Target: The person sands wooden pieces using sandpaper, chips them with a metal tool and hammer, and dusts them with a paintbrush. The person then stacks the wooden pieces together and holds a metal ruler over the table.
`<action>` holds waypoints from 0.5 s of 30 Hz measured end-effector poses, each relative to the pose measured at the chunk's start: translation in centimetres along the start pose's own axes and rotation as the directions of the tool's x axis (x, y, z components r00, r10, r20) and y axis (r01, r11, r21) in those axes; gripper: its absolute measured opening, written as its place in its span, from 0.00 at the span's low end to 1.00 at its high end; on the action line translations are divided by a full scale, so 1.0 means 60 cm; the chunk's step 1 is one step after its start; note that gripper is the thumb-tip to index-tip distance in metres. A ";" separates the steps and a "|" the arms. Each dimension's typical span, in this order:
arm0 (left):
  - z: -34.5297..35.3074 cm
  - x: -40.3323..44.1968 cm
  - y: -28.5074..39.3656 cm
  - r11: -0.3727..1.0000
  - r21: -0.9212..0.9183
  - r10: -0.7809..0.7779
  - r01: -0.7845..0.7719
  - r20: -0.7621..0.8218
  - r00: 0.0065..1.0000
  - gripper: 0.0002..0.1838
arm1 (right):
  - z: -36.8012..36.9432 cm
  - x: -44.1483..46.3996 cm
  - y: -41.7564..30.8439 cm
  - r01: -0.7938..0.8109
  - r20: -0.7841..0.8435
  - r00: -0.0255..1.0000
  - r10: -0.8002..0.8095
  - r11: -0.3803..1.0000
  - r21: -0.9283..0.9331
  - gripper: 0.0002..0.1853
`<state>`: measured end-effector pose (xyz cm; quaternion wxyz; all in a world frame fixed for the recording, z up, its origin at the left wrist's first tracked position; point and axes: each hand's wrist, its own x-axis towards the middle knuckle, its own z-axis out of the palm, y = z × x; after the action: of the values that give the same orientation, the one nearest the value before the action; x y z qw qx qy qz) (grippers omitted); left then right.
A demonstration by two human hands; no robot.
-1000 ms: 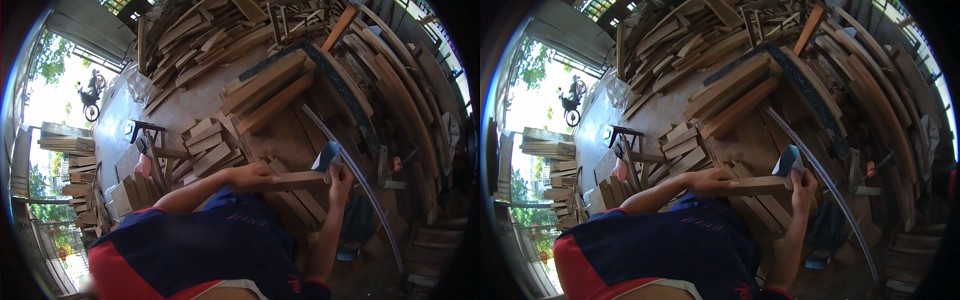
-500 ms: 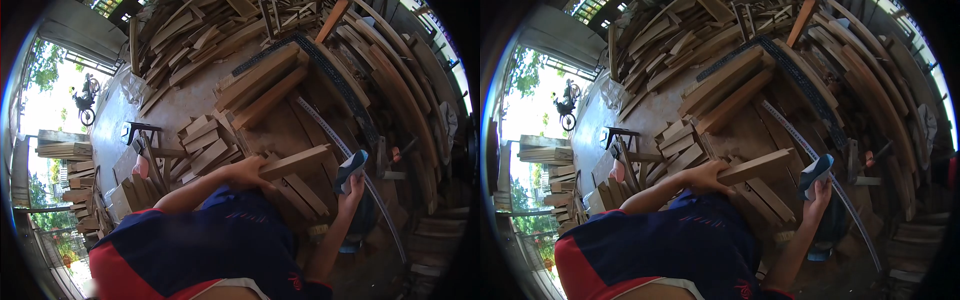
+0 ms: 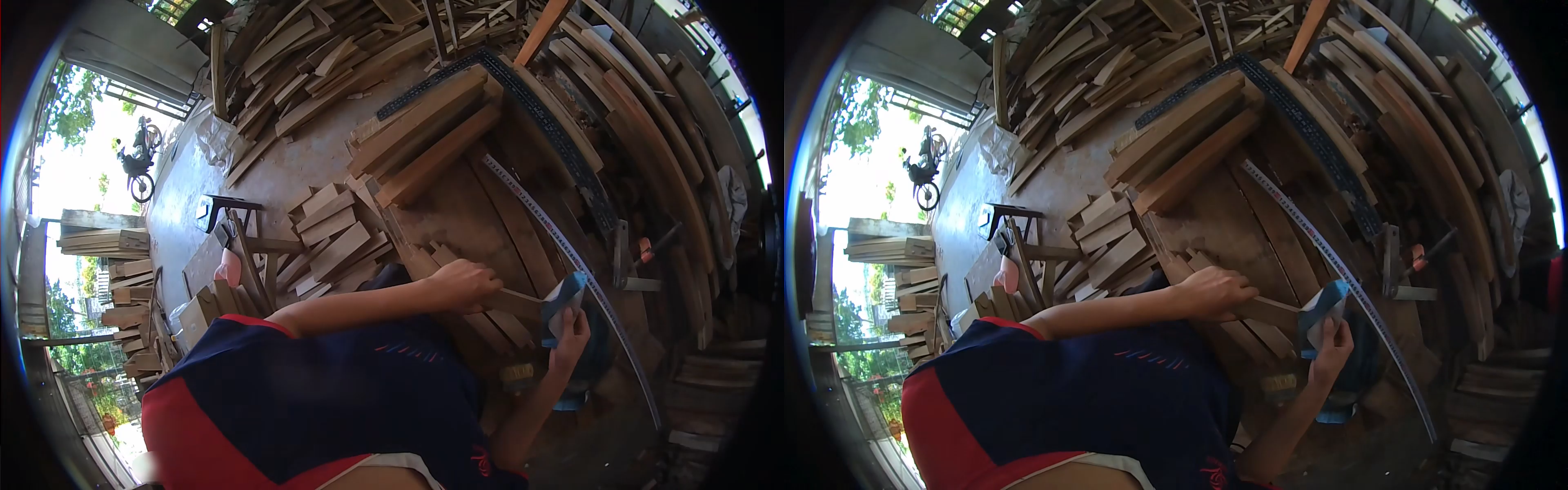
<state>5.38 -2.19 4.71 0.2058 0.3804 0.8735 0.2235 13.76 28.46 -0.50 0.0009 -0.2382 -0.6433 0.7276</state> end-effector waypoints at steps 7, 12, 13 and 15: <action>-0.001 0.060 -0.007 0.993 -0.098 0.058 -0.069 -0.107 0.993 0.30 | -0.080 -0.029 -0.008 0.062 -0.242 0.961 -0.134 0.957 -0.283 0.17; -0.042 0.165 -0.065 0.999 -0.029 0.024 -0.034 -0.294 0.955 0.28 | -0.142 -0.066 -0.006 0.021 -0.405 0.901 -0.155 0.948 -0.317 0.22; -0.051 0.189 -0.073 1.000 -0.008 0.023 -0.026 -0.318 0.948 0.27 | -0.155 -0.072 0.002 0.023 -0.418 0.896 -0.148 0.957 -0.290 0.23; -0.063 0.237 -0.092 0.991 0.131 0.076 -0.032 -0.349 0.934 0.26 | -0.176 -0.079 0.018 -0.003 -0.491 0.856 -0.163 0.948 -0.319 0.24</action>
<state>-8.69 4.30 2.08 0.0158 0.3701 0.8975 0.2395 21.97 36.68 -0.47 0.1650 -0.3924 -0.7349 0.5280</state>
